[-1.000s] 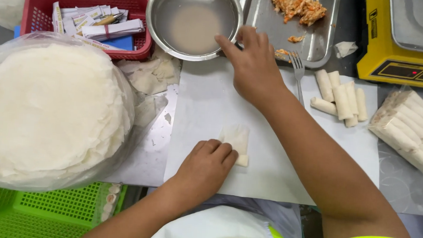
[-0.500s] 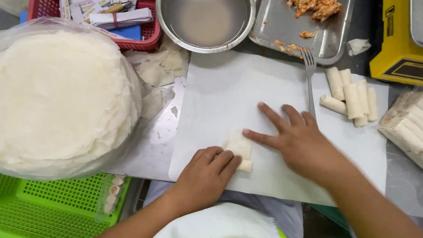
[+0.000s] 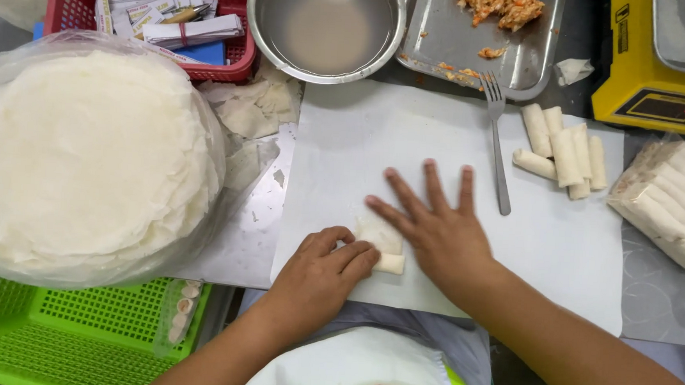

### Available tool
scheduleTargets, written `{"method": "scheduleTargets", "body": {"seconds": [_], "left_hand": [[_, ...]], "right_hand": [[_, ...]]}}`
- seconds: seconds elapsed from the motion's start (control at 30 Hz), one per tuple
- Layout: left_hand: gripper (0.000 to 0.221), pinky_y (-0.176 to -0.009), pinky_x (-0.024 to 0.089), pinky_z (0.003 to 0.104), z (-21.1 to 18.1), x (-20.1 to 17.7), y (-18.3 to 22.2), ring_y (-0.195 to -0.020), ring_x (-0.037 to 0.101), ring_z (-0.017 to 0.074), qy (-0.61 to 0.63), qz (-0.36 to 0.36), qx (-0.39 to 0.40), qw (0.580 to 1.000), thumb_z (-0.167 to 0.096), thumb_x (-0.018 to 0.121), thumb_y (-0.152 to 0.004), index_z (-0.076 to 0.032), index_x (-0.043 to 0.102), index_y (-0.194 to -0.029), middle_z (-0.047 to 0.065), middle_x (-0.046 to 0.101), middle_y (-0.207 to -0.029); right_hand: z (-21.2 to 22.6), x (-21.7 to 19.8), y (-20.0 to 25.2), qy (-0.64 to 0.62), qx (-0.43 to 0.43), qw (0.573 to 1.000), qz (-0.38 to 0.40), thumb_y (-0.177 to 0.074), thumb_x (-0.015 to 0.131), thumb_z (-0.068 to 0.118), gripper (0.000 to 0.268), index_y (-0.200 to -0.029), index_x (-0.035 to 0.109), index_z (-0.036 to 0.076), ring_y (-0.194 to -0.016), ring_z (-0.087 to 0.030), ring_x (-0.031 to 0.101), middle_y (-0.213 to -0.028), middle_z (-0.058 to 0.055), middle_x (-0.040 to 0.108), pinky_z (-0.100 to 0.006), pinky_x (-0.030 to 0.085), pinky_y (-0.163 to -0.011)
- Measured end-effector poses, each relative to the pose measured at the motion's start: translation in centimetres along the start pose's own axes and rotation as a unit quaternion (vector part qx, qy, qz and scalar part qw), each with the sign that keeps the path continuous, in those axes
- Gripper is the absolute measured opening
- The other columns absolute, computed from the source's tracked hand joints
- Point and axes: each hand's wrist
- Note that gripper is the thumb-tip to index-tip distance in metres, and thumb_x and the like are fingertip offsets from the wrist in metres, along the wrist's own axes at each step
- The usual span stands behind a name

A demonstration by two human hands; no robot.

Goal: Wrapping spring rolls by placing filling on a wrapper and rolling it tightly into a cylinder.

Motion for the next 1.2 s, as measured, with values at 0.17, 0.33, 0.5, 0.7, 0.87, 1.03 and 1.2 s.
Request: {"method": "scheduleTargets", "body": {"seconds": [0.17,0.33,0.5,0.7,0.87,1.03,1.2], "left_hand": [[0.020,-0.083,0.054,0.045,1.3,-0.7,-0.8,-0.101,0.058,0.0325,-0.010,-0.034,0.062,0.997,-0.007,0.066,-0.100,-0.003,0.065,-0.119,0.012,0.062,-0.113],[0.020,-0.083,0.053,0.044,1.7,-0.7,-1.4,-0.098,0.056,0.0310,-0.002,-0.016,0.072,0.997,-0.012,0.066,-0.101,-0.002,0.065,-0.119,0.010,0.061,-0.106],[0.014,-0.081,0.050,0.042,2.2,-0.9,-1.6,-0.085,0.057,0.0332,0.071,0.021,0.010,0.997,-0.017,0.057,-0.105,-0.004,0.060,-0.107,0.014,0.064,-0.095],[0.020,-0.074,0.058,0.039,2.7,-2.8,-4.9,-0.088,0.067,0.0345,0.076,0.116,-0.142,0.980,-0.026,0.064,-0.100,-0.008,0.073,-0.097,0.017,0.067,-0.096],[0.017,-0.069,0.058,0.037,2.9,-0.8,-4.1,-0.085,0.068,0.0319,0.026,0.061,-0.071,0.995,-0.020,0.056,-0.103,-0.007,0.068,-0.103,0.016,0.065,-0.091],[0.020,-0.072,0.056,0.037,3.2,-0.2,-3.5,-0.091,0.067,0.0300,-0.061,-0.034,0.083,0.994,-0.017,0.048,-0.107,-0.008,0.064,-0.098,0.013,0.063,-0.091],[0.019,-0.079,0.058,0.041,3.9,-1.3,-6.3,-0.097,0.066,0.0360,0.006,0.087,-0.057,0.995,-0.017,0.053,-0.105,-0.006,0.065,-0.095,0.018,0.065,-0.097]], "right_hand": [[-0.9,-2.4,3.9,0.047,0.027,0.995,0.080,-0.075,0.044,0.018,0.098,-0.164,0.008,0.042,-0.152,-0.046,0.020,-0.170,-0.002,0.015,-0.077,0.024,-0.109],[1.3,-6.0,2.4,-0.234,0.034,0.971,0.026,-0.089,0.054,0.009,0.037,-0.123,0.067,0.013,-0.126,-0.044,0.050,-0.124,-0.012,0.063,-0.072,0.034,-0.107],[2.7,-4.0,2.4,-0.440,0.161,0.882,0.037,-0.101,0.057,0.035,0.022,-0.103,0.071,0.018,-0.100,-0.023,0.049,-0.099,0.001,0.058,-0.042,0.035,-0.089],[0.4,-4.0,0.1,-0.464,0.259,0.835,0.143,-0.094,0.072,0.039,0.028,-0.112,0.068,0.018,-0.113,-0.028,0.054,-0.104,-0.004,0.055,-0.047,0.042,-0.100],[0.7,-3.9,-0.3,-0.440,0.263,0.851,0.112,-0.097,0.068,0.038,0.031,-0.120,0.064,0.017,-0.110,-0.025,0.053,-0.104,-0.004,0.055,-0.044,0.040,-0.100],[1.6,-3.4,-0.5,-0.405,0.233,0.878,0.101,-0.105,0.052,0.037,0.030,-0.127,0.059,0.017,-0.104,-0.022,0.052,-0.095,-0.001,0.054,-0.039,0.037,-0.096],[-0.1,-4.1,-3.3,-0.315,0.237,0.897,0.199,-0.099,0.042,0.017,0.042,-0.141,0.047,0.016,-0.114,-0.027,0.047,-0.117,-0.007,0.050,-0.042,0.033,-0.097]]}}
Point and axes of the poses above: each hand's wrist, its own y-axis away from the middle knuckle, its own x-axis out of the palm, z = x × y
